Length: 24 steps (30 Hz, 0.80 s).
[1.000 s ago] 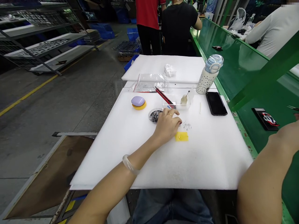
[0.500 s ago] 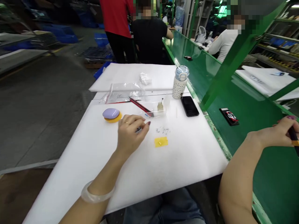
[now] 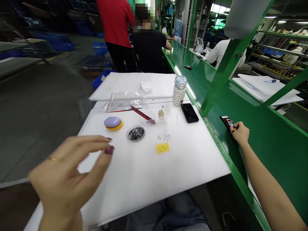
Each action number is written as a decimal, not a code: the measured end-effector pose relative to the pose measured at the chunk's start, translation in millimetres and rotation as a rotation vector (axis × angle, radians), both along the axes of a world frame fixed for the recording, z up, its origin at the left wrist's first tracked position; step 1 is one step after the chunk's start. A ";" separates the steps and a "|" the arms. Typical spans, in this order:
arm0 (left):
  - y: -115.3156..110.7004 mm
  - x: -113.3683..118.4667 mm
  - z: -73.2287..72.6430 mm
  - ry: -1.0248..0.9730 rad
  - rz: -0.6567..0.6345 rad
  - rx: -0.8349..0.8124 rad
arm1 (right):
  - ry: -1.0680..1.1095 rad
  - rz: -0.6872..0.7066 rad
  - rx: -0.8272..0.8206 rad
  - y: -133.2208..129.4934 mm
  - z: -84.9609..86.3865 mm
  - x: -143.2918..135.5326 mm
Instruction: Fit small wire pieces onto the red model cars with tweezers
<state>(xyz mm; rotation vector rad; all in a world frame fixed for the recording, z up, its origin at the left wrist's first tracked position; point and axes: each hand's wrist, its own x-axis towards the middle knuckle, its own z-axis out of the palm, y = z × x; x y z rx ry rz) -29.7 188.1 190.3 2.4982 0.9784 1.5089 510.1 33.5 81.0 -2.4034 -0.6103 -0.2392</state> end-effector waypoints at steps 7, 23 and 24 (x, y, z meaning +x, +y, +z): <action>-40.5 6.4 -76.9 0.307 -0.242 -0.101 | -0.097 -0.064 0.089 -25.1 46.9 -46.4; -60.8 -0.6 -110.9 0.297 -0.233 -0.418 | -0.094 1.064 0.087 2.8 25.6 -353.6; -61.1 0.1 -109.4 0.336 -0.252 -0.411 | -0.040 1.082 0.079 16.9 33.0 -337.5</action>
